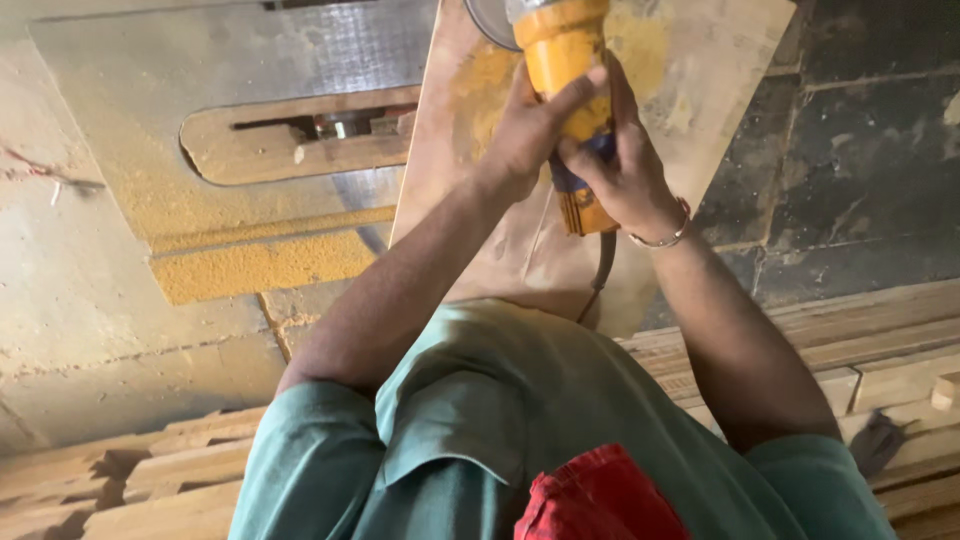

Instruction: The person sands a piece of wood on a table using a handheld angle grinder with a sanding disc.

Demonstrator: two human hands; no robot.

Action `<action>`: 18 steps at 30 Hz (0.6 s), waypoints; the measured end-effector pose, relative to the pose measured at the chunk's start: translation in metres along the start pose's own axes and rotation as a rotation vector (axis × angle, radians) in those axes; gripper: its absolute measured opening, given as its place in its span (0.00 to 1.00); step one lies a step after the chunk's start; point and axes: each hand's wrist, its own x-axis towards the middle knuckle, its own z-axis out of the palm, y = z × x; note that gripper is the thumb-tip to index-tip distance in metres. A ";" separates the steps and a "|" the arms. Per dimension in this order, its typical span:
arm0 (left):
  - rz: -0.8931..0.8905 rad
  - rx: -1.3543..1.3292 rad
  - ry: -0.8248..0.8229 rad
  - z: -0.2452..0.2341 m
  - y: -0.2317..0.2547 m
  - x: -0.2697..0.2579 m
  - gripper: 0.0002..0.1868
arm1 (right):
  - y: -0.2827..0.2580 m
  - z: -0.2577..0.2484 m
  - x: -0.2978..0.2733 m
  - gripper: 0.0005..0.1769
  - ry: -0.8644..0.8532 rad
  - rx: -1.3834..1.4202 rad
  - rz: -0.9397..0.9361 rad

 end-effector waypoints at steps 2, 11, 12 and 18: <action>0.068 -0.182 -0.076 -0.003 -0.001 0.002 0.28 | -0.006 -0.003 0.002 0.46 -0.009 -0.058 -0.026; -0.029 -0.261 -0.027 0.000 -0.024 -0.073 0.27 | -0.164 -0.072 -0.072 0.34 0.065 -0.071 -0.009; -0.031 -0.243 -0.031 0.002 -0.024 -0.073 0.27 | -0.178 -0.083 -0.086 0.34 0.080 -0.076 -0.019; -0.055 -0.191 -0.070 0.011 -0.029 -0.075 0.27 | -0.211 -0.107 -0.148 0.32 0.181 -0.144 -0.012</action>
